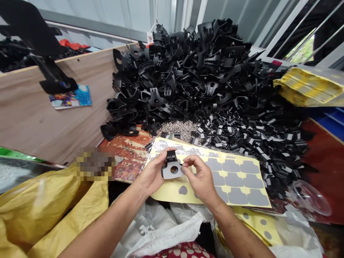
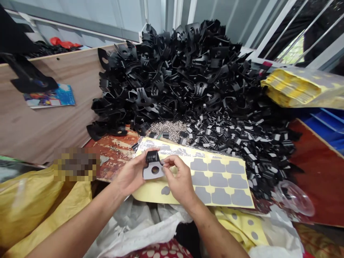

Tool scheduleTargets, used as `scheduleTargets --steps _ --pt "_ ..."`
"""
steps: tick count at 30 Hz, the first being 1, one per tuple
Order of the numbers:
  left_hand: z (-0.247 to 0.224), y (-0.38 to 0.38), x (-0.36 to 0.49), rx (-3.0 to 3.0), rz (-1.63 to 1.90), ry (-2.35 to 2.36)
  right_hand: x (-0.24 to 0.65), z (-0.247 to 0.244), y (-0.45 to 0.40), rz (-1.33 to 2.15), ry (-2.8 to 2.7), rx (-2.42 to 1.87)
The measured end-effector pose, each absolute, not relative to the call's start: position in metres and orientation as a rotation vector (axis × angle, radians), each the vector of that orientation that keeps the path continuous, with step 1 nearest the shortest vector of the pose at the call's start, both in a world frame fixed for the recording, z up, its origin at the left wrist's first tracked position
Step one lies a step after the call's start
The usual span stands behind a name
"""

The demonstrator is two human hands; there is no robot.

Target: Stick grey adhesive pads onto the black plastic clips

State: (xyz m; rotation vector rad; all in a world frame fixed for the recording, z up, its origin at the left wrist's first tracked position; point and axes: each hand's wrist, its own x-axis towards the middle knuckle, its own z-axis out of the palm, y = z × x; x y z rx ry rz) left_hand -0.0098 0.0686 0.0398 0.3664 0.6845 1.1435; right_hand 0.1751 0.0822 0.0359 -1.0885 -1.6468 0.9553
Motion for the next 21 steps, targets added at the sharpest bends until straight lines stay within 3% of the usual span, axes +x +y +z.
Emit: scheduleTargets --steps 21 --pt "0.0345 0.062 -0.009 0.41 1.128 0.629 0.1673 0.0354 0.0749 0.87 -1.76 -1.106"
